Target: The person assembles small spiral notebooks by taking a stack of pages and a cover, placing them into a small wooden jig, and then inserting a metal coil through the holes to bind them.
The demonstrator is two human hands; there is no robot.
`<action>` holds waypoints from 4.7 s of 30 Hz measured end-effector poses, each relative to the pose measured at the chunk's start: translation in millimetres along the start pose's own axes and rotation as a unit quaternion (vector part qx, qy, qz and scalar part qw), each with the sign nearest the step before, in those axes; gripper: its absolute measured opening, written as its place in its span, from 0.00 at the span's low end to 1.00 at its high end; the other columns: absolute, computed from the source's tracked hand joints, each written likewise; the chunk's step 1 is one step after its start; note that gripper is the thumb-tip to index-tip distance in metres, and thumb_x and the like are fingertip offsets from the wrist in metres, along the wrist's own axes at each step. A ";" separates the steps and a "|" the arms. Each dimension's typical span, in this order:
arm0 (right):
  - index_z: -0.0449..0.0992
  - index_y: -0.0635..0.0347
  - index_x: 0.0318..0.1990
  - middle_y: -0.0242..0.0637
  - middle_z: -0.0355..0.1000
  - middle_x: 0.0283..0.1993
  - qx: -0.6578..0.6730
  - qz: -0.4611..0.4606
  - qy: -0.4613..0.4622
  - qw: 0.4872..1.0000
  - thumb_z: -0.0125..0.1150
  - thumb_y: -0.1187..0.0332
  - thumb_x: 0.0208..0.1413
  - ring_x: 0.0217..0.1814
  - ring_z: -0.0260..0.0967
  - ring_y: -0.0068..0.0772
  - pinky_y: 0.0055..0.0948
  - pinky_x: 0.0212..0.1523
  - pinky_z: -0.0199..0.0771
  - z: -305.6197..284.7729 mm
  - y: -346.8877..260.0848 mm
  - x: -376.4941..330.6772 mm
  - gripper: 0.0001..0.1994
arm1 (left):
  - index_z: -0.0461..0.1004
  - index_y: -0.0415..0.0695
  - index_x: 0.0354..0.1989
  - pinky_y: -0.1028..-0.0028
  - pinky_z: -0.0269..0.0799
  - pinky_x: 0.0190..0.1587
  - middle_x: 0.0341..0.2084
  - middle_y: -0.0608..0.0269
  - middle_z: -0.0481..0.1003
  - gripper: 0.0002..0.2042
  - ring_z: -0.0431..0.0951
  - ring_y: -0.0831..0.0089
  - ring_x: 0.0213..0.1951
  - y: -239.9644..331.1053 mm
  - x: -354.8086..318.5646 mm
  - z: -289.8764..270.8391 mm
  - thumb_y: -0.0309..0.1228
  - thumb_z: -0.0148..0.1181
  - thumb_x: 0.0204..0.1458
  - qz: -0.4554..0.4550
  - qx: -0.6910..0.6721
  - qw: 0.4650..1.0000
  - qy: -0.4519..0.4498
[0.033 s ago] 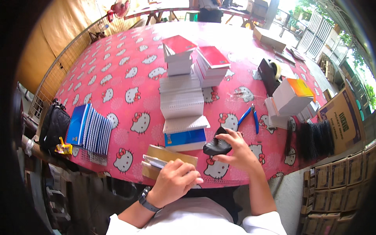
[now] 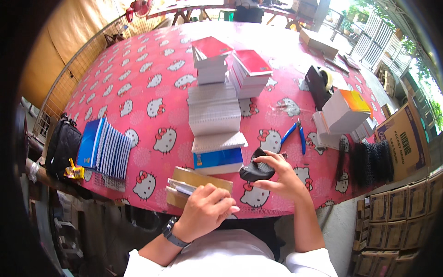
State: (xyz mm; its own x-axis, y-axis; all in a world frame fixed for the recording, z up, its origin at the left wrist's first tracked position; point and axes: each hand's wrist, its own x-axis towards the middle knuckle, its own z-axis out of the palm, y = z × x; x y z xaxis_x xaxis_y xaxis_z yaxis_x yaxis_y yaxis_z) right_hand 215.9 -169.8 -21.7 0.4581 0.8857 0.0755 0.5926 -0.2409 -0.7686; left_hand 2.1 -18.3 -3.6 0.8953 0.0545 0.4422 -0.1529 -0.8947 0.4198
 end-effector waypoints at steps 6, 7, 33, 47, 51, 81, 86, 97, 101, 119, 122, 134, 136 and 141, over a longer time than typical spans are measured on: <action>0.72 0.71 0.52 0.45 0.65 0.58 0.435 0.016 -0.116 0.893 0.71 0.40 0.38 0.60 0.64 0.35 0.33 0.61 0.59 14.2 5.4 -21.7 0.43 | 0.73 0.48 0.33 0.68 0.65 0.38 0.33 0.68 0.72 0.11 0.72 0.69 0.36 -2.6 1.6 1.9 0.37 0.67 0.44 -0.009 -0.011 1.000 0.000; 0.72 0.71 0.52 0.45 0.65 0.57 0.431 0.006 -0.123 0.894 0.71 0.40 0.38 0.59 0.65 0.35 0.33 0.61 0.60 17.2 5.5 -18.9 0.43 | 0.74 0.49 0.33 0.69 0.64 0.38 0.33 0.69 0.73 0.12 0.72 0.70 0.36 -3.9 0.8 1.7 0.37 0.67 0.43 -0.017 0.005 1.000 0.010; 0.79 0.66 0.42 0.52 0.71 0.51 0.283 -0.096 -0.179 0.938 0.67 0.37 0.38 0.57 0.67 0.48 0.41 0.56 0.63 10.1 -32.4 -10.4 0.37 | 0.77 0.57 0.41 0.54 0.41 0.63 0.44 0.74 0.74 0.20 0.70 0.69 0.50 -18.1 -15.3 -14.3 0.40 0.73 0.35 -0.123 0.000 0.990 0.072; 0.81 0.59 0.40 0.50 0.71 0.51 0.225 -0.208 -0.215 0.927 0.73 0.46 0.36 0.51 0.67 0.49 0.41 0.52 0.67 7.4 -60.2 25.1 0.28 | 0.74 0.47 0.40 0.58 0.51 0.61 0.46 0.61 0.72 0.20 0.68 0.62 0.53 -33.9 -44.1 -19.6 0.30 0.68 0.33 -0.241 0.028 0.954 0.179; 0.81 0.57 0.39 0.50 0.70 0.53 -0.086 -0.113 -0.056 0.988 0.74 0.51 0.38 0.53 0.67 0.49 0.42 0.50 0.70 15.5 -49.7 35.9 0.24 | 0.74 0.43 0.42 0.63 0.61 0.56 0.44 0.59 0.72 0.21 0.69 0.62 0.50 -37.0 -52.2 -19.1 0.28 0.68 0.35 -0.245 0.008 0.946 0.214; 0.81 0.55 0.44 0.51 0.69 0.55 0.158 -0.191 -0.225 0.942 0.73 0.50 0.40 0.56 0.65 0.50 0.43 0.55 0.68 44.3 -87.2 56.0 0.25 | 0.81 0.43 0.41 0.61 0.61 0.55 0.48 0.59 0.73 0.19 0.67 0.58 0.51 -31.8 -53.5 -9.1 0.30 0.68 0.37 -0.280 -0.006 0.925 0.257; 0.80 0.55 0.45 0.49 0.69 0.57 0.020 -0.070 -0.056 0.996 0.74 0.51 0.39 0.57 0.64 0.47 0.41 0.56 0.66 49.7 -64.0 44.6 0.26 | 0.81 0.44 0.41 0.61 0.61 0.56 0.48 0.59 0.74 0.16 0.67 0.59 0.52 -34.8 -56.0 -14.1 0.28 0.66 0.39 -0.269 0.002 0.930 0.252; 0.75 0.60 0.45 0.46 0.70 0.56 -0.056 -0.088 0.199 0.974 0.74 0.65 0.42 0.60 0.65 0.44 0.37 0.57 0.66 8.7 -55.8 -24.6 0.21 | 0.81 0.43 0.34 0.72 0.73 0.39 0.31 0.63 0.78 0.10 0.78 0.72 0.33 -11.8 -9.1 -31.2 0.22 0.70 0.41 -0.155 -0.192 0.952 0.179; 0.75 0.60 0.41 0.38 0.72 0.37 0.116 -0.152 0.115 0.975 0.73 0.71 0.43 0.42 0.72 0.34 0.30 0.41 0.76 41.1 -103.8 -17.0 0.17 | 0.81 0.46 0.33 0.74 0.74 0.34 0.28 0.63 0.78 0.10 0.78 0.70 0.32 -0.1 6.7 -27.7 0.22 0.70 0.40 -0.140 -0.210 0.954 0.162; 0.73 0.63 0.39 0.41 0.71 0.34 0.049 -0.169 0.163 0.971 0.64 0.63 0.53 0.35 0.67 0.41 0.35 0.37 0.69 68.0 -102.3 -16.2 0.13 | 0.71 0.42 0.38 0.66 0.68 0.42 0.34 0.58 0.72 0.09 0.73 0.62 0.38 3.0 -3.9 -9.9 0.29 0.62 0.52 -0.170 -0.248 0.941 0.153; 0.70 0.65 0.49 0.46 0.70 0.45 -0.007 -0.204 0.163 0.965 0.59 0.53 0.56 0.46 0.66 0.45 0.39 0.48 0.66 57.5 -114.2 -7.4 0.23 | 0.69 0.40 0.39 0.62 0.66 0.43 0.33 0.54 0.70 0.06 0.70 0.58 0.37 -7.2 -5.8 -27.1 0.28 0.55 0.56 -0.169 -0.111 0.959 0.198; 0.75 0.65 0.43 0.41 0.73 0.44 0.061 -0.115 0.203 0.971 0.66 0.61 0.52 0.47 0.69 0.37 0.32 0.49 0.67 41.6 -73.4 -7.9 0.17 | 0.75 0.37 0.43 0.73 0.69 0.40 0.34 0.58 0.76 0.17 0.75 0.70 0.36 -217.3 -13.4 -269.7 0.39 0.46 0.63 -0.145 0.203 0.968 0.036; 0.76 0.64 0.43 0.41 0.74 0.43 0.052 -0.120 0.195 0.972 0.66 0.61 0.52 0.46 0.69 0.37 0.31 0.48 0.67 44.2 -74.8 -7.5 0.17 | 0.75 0.42 0.49 0.67 0.67 0.53 0.47 0.50 0.74 0.16 0.73 0.56 0.50 -250.8 -31.9 -250.3 0.39 0.46 0.63 -0.194 0.226 0.955 0.007; 0.76 0.64 0.41 0.41 0.74 0.41 0.022 -0.118 0.185 0.975 0.65 0.64 0.51 0.44 0.69 0.38 0.31 0.46 0.68 38.5 -67.3 -11.2 0.14 | 0.73 0.46 0.54 0.61 0.54 0.63 0.58 0.52 0.66 0.19 0.63 0.57 0.61 -247.6 -24.8 -247.7 0.44 0.46 0.62 -0.126 0.359 0.918 0.110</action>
State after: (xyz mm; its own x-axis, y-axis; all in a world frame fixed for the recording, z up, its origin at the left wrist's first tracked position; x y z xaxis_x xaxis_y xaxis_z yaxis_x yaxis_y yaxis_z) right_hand 145.3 -148.2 4.7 0.5256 0.7080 0.4716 0.6846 -0.0229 -0.7286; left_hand -85.9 311.8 77.8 0.7459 0.3173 0.5856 0.4336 -0.8987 -0.0654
